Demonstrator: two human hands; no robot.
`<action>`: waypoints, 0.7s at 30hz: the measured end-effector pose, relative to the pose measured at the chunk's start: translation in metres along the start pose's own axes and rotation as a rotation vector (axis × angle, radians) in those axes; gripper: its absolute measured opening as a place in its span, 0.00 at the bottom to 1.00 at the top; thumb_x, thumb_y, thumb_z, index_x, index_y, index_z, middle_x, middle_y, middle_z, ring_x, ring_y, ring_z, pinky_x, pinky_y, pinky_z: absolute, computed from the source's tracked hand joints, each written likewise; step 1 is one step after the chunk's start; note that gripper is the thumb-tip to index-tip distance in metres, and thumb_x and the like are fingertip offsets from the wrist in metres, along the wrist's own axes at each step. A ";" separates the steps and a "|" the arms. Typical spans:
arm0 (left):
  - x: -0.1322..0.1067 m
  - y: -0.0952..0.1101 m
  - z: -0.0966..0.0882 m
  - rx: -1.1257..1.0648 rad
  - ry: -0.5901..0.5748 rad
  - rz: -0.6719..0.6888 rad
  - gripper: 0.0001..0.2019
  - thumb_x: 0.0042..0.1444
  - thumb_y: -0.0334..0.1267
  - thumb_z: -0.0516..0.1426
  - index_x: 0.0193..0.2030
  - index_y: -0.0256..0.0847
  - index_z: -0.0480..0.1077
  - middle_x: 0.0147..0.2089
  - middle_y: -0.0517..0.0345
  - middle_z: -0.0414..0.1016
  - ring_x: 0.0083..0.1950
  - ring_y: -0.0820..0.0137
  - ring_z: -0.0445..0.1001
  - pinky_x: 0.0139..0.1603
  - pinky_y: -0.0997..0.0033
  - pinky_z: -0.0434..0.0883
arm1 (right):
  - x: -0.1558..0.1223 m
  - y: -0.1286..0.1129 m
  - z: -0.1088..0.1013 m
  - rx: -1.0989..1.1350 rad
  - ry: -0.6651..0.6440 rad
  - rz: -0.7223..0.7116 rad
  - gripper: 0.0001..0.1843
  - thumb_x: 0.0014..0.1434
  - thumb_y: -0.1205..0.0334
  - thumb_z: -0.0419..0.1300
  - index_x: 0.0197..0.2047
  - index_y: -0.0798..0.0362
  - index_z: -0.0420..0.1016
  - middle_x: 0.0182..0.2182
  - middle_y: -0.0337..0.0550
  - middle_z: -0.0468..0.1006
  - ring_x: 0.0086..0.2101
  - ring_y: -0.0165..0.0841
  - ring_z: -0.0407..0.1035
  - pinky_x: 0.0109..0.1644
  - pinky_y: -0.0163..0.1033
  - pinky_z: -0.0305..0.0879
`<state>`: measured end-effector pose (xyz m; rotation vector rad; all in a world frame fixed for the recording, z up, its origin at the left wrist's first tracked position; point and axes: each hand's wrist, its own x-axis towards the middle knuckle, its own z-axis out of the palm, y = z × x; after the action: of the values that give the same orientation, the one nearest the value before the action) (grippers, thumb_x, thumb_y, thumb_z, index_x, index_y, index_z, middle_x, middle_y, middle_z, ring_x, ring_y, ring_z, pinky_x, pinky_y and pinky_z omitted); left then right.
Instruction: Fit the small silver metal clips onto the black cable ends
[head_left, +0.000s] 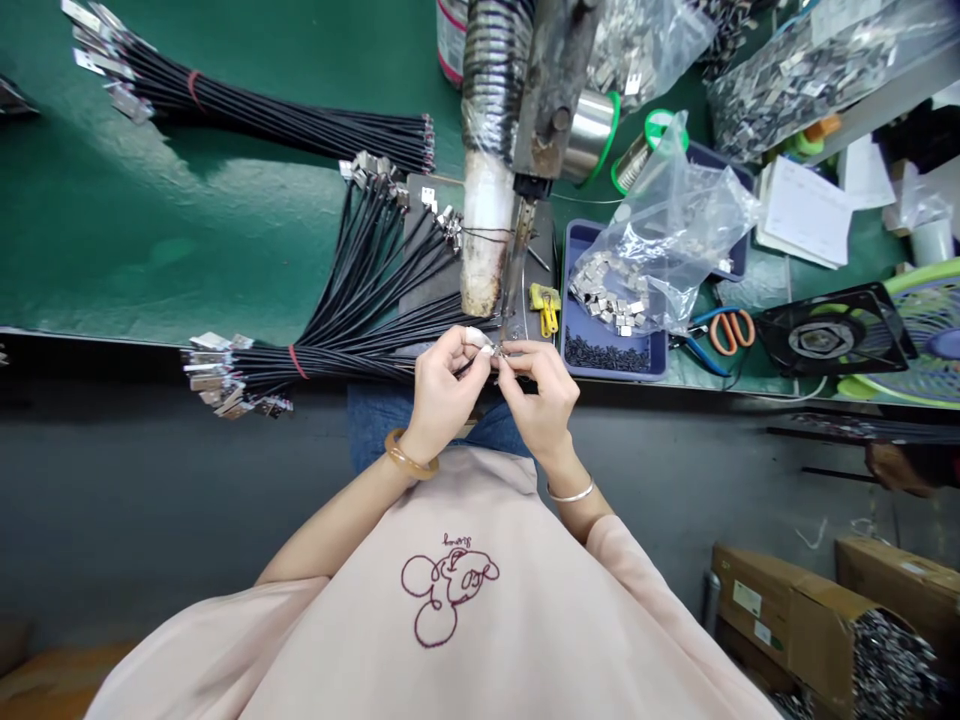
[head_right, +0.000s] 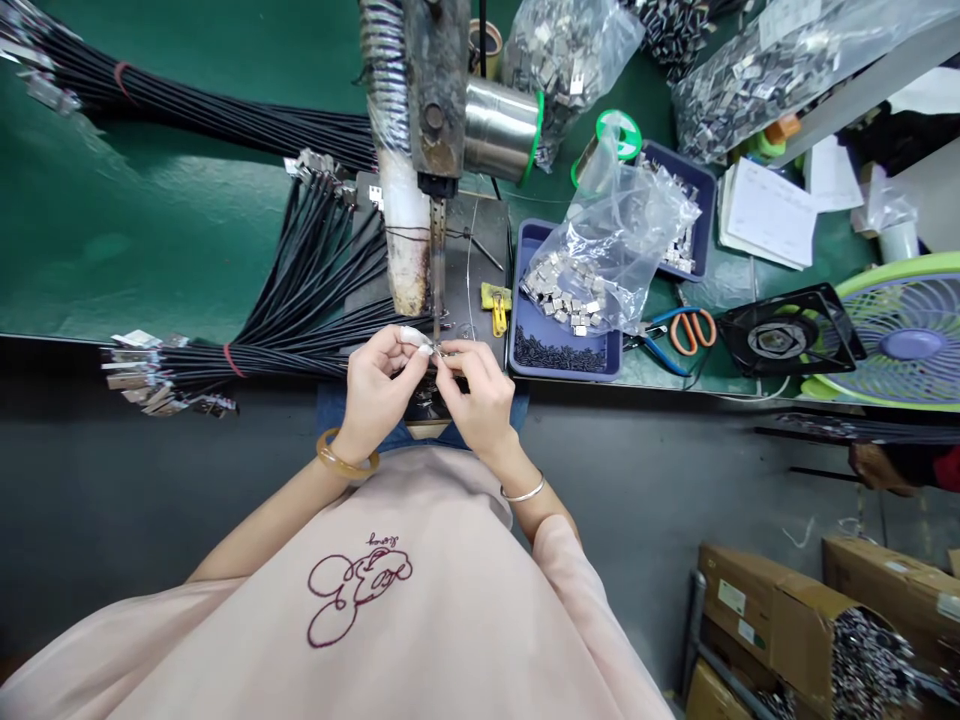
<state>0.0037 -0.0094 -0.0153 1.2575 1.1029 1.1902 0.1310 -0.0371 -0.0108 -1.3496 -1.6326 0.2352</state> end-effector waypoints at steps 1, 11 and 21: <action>0.000 0.000 0.000 -0.008 0.001 0.003 0.03 0.59 0.31 0.59 0.34 0.39 0.68 0.29 0.62 0.73 0.30 0.77 0.72 0.33 0.80 0.69 | 0.000 -0.001 0.000 0.032 -0.007 0.043 0.06 0.63 0.69 0.61 0.35 0.50 0.74 0.38 0.42 0.81 0.39 0.30 0.77 0.37 0.35 0.78; 0.000 0.005 0.002 0.070 0.026 0.016 0.04 0.57 0.29 0.58 0.32 0.39 0.68 0.26 0.64 0.68 0.28 0.78 0.68 0.31 0.81 0.67 | 0.003 0.002 -0.002 0.075 -0.013 0.095 0.05 0.63 0.68 0.61 0.35 0.50 0.75 0.38 0.42 0.80 0.40 0.31 0.77 0.36 0.36 0.78; -0.001 0.003 0.002 0.111 0.034 0.019 0.05 0.58 0.30 0.58 0.32 0.40 0.68 0.25 0.65 0.65 0.27 0.78 0.66 0.31 0.79 0.66 | -0.001 0.005 -0.001 -0.060 0.022 -0.100 0.06 0.63 0.70 0.61 0.36 0.49 0.74 0.39 0.42 0.82 0.40 0.32 0.78 0.45 0.39 0.77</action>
<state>0.0055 -0.0112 -0.0127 1.3391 1.1979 1.1815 0.1350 -0.0365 -0.0137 -1.3070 -1.6954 0.1127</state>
